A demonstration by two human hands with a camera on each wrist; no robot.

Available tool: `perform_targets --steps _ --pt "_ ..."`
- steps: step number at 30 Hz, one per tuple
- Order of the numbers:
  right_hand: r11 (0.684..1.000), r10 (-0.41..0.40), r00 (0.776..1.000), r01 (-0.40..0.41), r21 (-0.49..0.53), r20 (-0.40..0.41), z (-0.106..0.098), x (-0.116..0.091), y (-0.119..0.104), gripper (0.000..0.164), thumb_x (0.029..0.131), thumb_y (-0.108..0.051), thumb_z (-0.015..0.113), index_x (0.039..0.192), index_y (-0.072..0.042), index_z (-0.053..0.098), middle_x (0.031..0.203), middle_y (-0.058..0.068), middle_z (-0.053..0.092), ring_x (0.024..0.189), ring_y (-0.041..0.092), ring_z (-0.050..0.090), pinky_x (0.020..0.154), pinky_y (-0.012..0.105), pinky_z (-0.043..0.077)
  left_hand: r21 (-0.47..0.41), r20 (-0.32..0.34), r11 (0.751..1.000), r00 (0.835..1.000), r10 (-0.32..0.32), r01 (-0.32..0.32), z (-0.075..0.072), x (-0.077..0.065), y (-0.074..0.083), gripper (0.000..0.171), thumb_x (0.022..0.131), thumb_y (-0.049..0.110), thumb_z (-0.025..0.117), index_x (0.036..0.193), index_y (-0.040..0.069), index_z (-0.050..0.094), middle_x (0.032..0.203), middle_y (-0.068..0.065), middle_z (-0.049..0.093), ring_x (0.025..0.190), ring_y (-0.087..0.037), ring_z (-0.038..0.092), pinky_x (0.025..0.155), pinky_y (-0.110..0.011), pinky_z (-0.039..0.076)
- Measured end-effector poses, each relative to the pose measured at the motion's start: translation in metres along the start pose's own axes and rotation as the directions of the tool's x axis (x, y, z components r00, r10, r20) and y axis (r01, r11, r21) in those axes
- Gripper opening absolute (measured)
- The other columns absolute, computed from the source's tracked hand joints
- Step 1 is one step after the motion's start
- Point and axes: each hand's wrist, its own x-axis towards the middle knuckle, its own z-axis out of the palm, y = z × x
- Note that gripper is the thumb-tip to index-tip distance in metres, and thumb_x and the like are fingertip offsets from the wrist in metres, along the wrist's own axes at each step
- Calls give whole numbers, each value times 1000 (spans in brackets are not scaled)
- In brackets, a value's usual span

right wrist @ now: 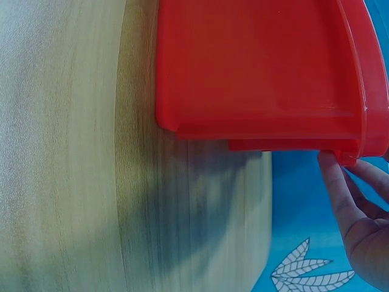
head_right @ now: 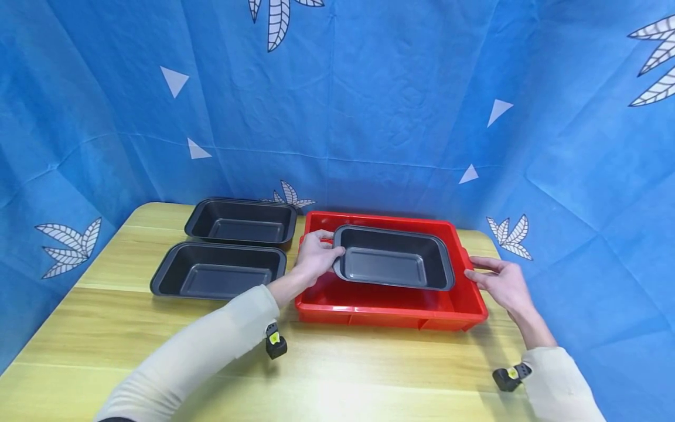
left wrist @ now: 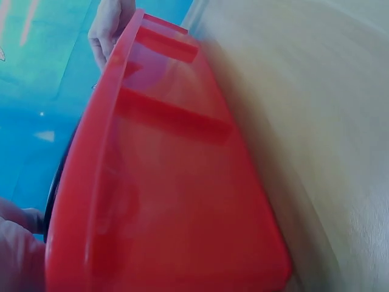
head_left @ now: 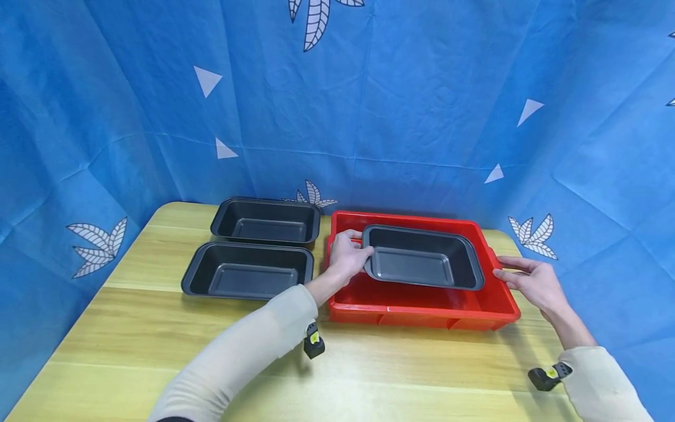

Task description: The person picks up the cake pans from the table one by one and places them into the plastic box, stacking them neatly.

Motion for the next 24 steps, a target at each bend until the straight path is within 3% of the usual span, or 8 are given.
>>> perform_targets --steps 2,5,13,21,24 --pt "1000 -2 1000 2 -3 -1 0 0 0 61 104 -32 68 151 4 53 121 6 77 81 -7 70 75 11 58 -30 17 999 1000 -13 14 3 -1 -1 38 93 1 72 130 -2 63 106 -25 77 87 -36 80 63 -38 68" --pt "1000 -4 1000 4 -5 -4 0 0 0 61 103 -33 69 150 4 54 119 1 77 81 -6 71 75 11 57 -58 30 998 999 -27 29 7 -1 -2 40 93 -1 71 132 -3 61 106 -27 77 90 -41 79 62 -40 67" --pt "1000 3 1000 -3 11 0 -1 -2 -1 62 102 -34 69 149 4 55 110 -11 76 81 -4 72 75 10 56 -9 23 999 999 -34 35 14 -2 -7 40 94 1 74 132 -2 61 102 -23 77 89 -38 80 62 -36 67" --pt "1000 1 1000 -1 12 -1 -1 0 0 61 103 -31 69 150 4 54 123 11 77 81 -6 72 75 10 57 -34 31 996 997 -75 76 17 -1 -13 44 93 -1 74 135 -4 59 108 -25 77 90 -39 80 66 -39 68" --pt "1000 -3 1000 3 19 -1 -1 0 0 61 102 -31 70 150 4 54 119 3 78 81 -7 71 75 10 58 -49 40 994 994 -100 102 17 -1 -14 44 94 -1 74 135 -4 59 111 -26 77 91 -40 80 69 -41 68"
